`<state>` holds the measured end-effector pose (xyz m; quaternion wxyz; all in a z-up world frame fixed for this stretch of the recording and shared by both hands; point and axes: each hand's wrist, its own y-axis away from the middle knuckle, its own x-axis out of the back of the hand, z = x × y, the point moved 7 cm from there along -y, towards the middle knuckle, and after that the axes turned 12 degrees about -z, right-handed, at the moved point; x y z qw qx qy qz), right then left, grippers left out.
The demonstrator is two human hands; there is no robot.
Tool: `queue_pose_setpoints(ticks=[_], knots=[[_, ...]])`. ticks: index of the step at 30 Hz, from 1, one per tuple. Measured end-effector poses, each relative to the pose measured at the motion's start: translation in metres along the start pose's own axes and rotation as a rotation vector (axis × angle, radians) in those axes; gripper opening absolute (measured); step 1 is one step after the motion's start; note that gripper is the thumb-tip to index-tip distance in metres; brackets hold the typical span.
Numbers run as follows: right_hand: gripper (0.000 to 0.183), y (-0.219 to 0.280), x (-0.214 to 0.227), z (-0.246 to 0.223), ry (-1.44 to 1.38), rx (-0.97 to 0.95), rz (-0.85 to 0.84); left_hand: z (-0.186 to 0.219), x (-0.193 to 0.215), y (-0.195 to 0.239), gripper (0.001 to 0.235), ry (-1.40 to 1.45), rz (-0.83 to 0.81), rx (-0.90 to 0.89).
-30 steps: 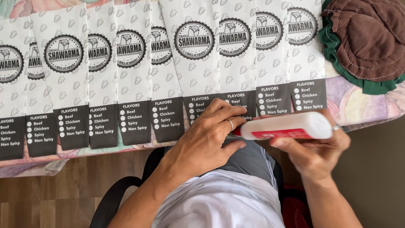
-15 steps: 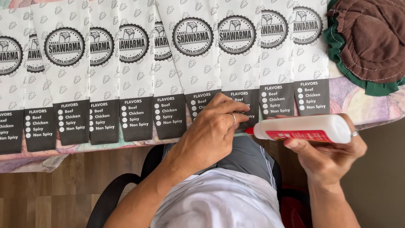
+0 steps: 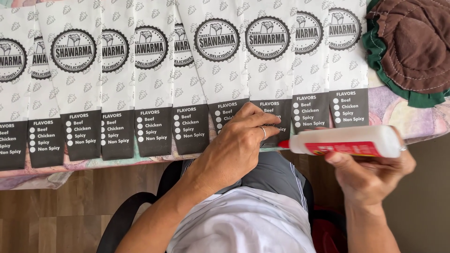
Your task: Applying white glue to the edges of paper shawarma wraps to assemble them into packaging.
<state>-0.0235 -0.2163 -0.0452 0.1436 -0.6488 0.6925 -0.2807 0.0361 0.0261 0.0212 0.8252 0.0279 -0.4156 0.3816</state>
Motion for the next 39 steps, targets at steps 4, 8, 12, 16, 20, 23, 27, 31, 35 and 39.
queue_pose_setpoints(ticks=[4,8,12,16,20,23,27,31,35,39], knots=[[0.042,-0.033,-0.040,-0.024,0.003,-0.217,0.003,0.000,0.002,-0.003,0.030,0.019,0.003,0.004],[0.095,0.004,-0.008,0.003,0.040,0.040,-0.059,-0.002,0.001,-0.003,0.031,0.018,0.022,0.003],[0.072,0.025,0.048,0.029,0.009,-0.057,0.178,0.001,0.006,0.001,0.028,0.035,0.066,-0.038],[0.047,-0.002,0.033,0.004,-0.078,-0.193,0.239,-0.006,0.028,0.015,0.019,-0.065,0.172,0.031],[0.070,-0.012,-0.014,-0.009,-0.009,0.074,-0.019,-0.005,0.051,0.039,0.006,-0.194,0.178,0.118],[0.075,-0.010,-0.023,-0.002,0.083,-0.031,0.109,-0.011,0.042,0.049,0.018,-0.194,0.070,0.178],[0.079,-0.038,-0.075,-0.039,-0.081,0.074,-0.196,-0.010,0.042,0.055,0.034,-0.141,0.016,0.182],[0.093,-0.008,-0.057,0.000,0.008,0.012,-0.167,-0.015,0.039,0.060,0.045,-0.078,-0.031,0.202],[0.061,-0.039,-0.094,-0.031,-0.028,-0.075,-0.159,-0.013,0.044,0.058,0.046,-0.018,-0.027,0.161],[0.064,-0.019,-0.074,-0.005,0.039,-0.062,-0.172,-0.015,0.041,0.060,0.050,-0.039,-0.035,0.174]])
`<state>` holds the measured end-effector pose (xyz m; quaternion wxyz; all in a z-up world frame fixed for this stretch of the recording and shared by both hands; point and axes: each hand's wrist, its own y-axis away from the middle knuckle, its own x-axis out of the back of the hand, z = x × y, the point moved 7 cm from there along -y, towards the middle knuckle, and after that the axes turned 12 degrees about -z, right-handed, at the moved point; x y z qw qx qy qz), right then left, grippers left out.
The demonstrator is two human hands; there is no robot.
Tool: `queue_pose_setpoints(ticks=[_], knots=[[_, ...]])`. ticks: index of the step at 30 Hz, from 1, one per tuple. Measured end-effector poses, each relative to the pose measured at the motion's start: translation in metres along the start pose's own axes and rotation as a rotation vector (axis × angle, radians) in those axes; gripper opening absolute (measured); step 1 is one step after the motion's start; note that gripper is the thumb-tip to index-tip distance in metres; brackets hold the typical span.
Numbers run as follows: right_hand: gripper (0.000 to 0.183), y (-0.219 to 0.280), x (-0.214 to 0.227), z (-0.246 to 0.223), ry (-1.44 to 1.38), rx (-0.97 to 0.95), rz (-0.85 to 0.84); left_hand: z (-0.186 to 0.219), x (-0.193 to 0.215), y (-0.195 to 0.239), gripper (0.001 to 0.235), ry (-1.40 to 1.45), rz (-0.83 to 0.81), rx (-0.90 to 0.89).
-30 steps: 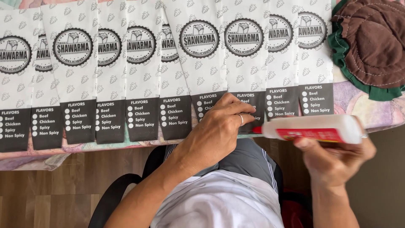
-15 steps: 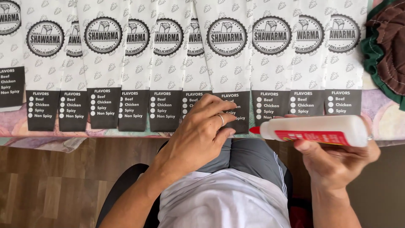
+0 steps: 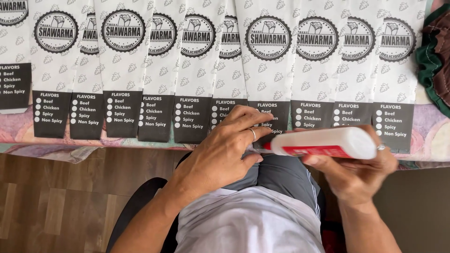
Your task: Applying white glue to the edges of paper shawarma wraps to assemble them into packaging.
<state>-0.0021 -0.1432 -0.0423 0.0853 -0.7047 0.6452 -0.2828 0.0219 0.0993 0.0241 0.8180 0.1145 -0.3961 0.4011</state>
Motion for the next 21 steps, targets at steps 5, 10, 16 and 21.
queue_pose_setpoints(ticks=[5,10,16,21], knots=[[0.081,0.005,0.027,0.000,0.058,0.063,0.016,-0.004,-0.005,0.002,0.051,-0.003,0.019,-0.001],[0.100,-0.010,-0.014,-0.010,-0.120,0.167,-0.100,-0.002,-0.003,0.001,0.052,-0.008,0.027,-0.006],[0.090,0.008,0.007,0.012,0.039,0.112,-0.003,-0.001,0.000,0.001,0.050,0.019,0.044,0.007],[0.073,0.005,0.039,0.009,0.002,0.090,0.081,0.000,0.001,-0.001,0.029,0.055,0.119,-0.003]])
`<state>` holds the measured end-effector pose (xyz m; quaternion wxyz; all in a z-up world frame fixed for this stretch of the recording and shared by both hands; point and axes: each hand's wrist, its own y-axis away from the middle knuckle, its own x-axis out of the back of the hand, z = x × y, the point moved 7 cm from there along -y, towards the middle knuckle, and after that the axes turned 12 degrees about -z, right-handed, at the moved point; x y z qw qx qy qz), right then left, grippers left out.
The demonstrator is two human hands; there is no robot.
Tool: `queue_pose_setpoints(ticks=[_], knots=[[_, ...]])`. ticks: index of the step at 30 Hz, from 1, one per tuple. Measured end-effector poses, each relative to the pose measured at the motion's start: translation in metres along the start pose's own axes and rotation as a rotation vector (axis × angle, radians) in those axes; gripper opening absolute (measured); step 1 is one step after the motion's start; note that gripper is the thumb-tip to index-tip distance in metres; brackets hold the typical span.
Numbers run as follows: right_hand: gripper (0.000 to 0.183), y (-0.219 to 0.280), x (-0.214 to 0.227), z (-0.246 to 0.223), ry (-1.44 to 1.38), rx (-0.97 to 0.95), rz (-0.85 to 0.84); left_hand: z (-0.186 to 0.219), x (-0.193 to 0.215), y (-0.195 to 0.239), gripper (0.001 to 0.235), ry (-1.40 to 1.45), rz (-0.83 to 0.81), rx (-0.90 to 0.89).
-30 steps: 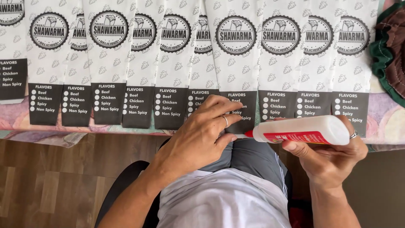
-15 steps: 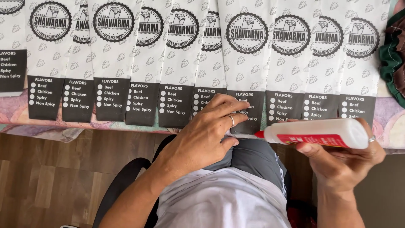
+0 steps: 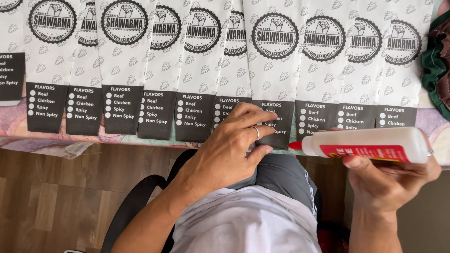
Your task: Applying white glue to the edges of paper shawarma wraps to assemble them into packaging.
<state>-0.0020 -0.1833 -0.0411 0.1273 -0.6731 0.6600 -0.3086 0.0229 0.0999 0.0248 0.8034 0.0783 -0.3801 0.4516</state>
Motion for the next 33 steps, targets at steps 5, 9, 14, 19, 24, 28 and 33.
queue_pose_setpoints(ticks=[5,9,14,19,24,28,33], knots=[[0.076,-0.003,-0.020,-0.019,0.068,0.052,-0.038,-0.004,-0.004,-0.003,0.026,-0.011,0.032,0.096],[0.089,-0.004,-0.043,-0.021,-0.053,0.006,-0.096,-0.006,-0.002,-0.002,0.024,0.028,0.031,0.060],[0.088,-0.008,-0.056,-0.017,-0.145,0.008,-0.112,-0.004,-0.001,-0.001,0.038,-0.002,0.014,0.006],[0.082,0.003,-0.017,-0.009,0.010,0.028,-0.026,-0.005,-0.005,0.000,0.031,-0.045,0.008,0.002],[0.078,0.007,-0.021,0.001,0.085,0.033,0.011,-0.005,-0.006,0.000,0.030,-0.081,0.015,0.006],[0.056,-0.015,-0.060,-0.018,-0.086,-0.113,-0.024,0.003,0.002,-0.001,0.038,-0.058,0.042,-0.042],[0.083,0.006,-0.022,0.002,-0.029,0.053,-0.023,0.006,0.000,-0.005,0.038,-0.087,0.035,-0.062]])
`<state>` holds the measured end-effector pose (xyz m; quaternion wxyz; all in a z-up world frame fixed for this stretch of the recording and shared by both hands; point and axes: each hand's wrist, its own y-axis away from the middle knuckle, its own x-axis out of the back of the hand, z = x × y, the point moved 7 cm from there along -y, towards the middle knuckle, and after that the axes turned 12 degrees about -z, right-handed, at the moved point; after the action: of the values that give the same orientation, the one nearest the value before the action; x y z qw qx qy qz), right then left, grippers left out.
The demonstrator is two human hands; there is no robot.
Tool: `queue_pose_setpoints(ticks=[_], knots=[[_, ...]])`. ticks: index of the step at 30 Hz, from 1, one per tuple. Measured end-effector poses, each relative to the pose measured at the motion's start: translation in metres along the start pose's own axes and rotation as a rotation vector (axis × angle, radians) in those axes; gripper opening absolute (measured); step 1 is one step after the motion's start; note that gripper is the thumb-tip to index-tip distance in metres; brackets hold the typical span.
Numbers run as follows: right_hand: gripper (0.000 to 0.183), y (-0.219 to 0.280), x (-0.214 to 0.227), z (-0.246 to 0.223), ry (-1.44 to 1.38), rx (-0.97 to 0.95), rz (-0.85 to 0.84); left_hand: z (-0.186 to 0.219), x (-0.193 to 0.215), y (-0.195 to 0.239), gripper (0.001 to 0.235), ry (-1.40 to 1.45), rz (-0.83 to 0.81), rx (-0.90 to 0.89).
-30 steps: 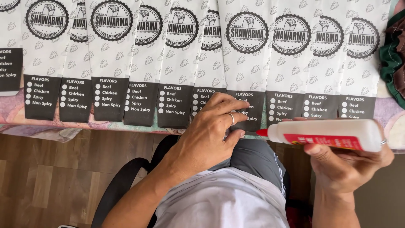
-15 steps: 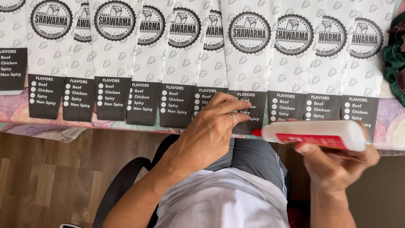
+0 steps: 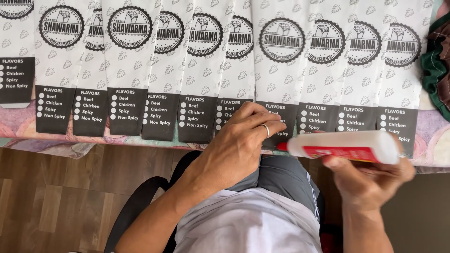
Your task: Applying white glue to the edges of paper shawarma wraps to assemble them into packaging.
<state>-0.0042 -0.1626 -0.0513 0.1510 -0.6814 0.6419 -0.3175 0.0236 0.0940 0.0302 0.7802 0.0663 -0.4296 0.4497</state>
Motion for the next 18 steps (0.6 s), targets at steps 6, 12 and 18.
queue_pose_setpoints(ticks=[6,12,18], knots=[[0.036,0.013,0.035,-0.005,0.249,0.091,0.113,-0.003,0.006,0.007,0.035,-0.106,0.037,0.019],[0.070,-0.002,-0.006,-0.008,-0.003,-0.025,0.122,-0.019,0.042,0.039,0.014,-0.221,0.032,0.145],[0.089,-0.031,-0.068,-0.039,-0.042,0.086,-0.119,-0.021,0.041,0.051,0.025,-0.089,-0.029,0.172]])
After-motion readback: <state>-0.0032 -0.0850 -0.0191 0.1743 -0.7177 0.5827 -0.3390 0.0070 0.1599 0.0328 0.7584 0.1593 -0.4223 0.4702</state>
